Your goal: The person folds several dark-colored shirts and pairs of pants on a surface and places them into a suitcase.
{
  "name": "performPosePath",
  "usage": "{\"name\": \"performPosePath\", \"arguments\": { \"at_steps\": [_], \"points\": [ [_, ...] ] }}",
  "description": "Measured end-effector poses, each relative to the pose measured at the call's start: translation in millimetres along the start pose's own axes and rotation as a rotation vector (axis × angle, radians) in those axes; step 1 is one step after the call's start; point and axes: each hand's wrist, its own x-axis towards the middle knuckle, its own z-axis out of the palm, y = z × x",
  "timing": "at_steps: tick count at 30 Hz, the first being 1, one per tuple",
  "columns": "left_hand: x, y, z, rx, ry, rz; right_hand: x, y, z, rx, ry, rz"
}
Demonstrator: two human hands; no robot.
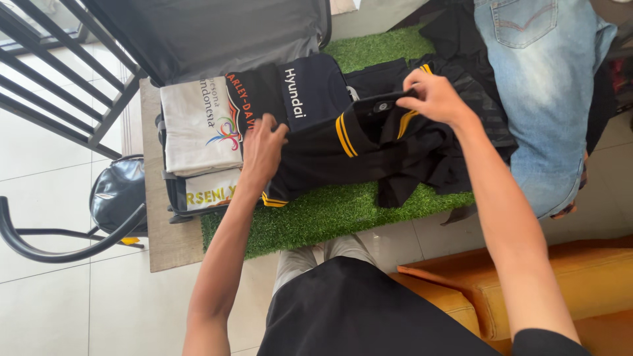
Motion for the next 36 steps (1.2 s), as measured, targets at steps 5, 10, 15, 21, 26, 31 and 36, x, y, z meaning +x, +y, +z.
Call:
{"name": "performPosePath", "arguments": {
  "at_steps": [5, 10, 15, 21, 26, 31, 36],
  "points": [
    [38, -15, 9, 0.282, 0.073, -0.069, -47, -72, -11, 0.157, -0.161, 0.053],
    [76, -1, -7, -0.313, 0.345, -0.146, -88, -137, 40, 0.106, -0.643, -0.125],
    [74, 29, -13, -1.275, 0.238, -0.243, -75, -158, 68, 0.259, -0.807, -0.279],
    [20, 29, -52, -2.002, 0.103, -0.24, -9, -151, 73, 0.033, 0.172, -0.476],
    [-18, 1, -71, -2.102, 0.216, -0.372, 40, -152, 132, 0.193, -0.16, -0.681],
    [-69, -41, -81, -2.256, 0.198, -0.278, 56, -138, 203, 0.692, -0.854, -0.128],
    [-97, -48, -99, -2.138, 0.307, -0.492, 48, -165, 242, 0.587, -0.87, -0.115]
  ]
}}
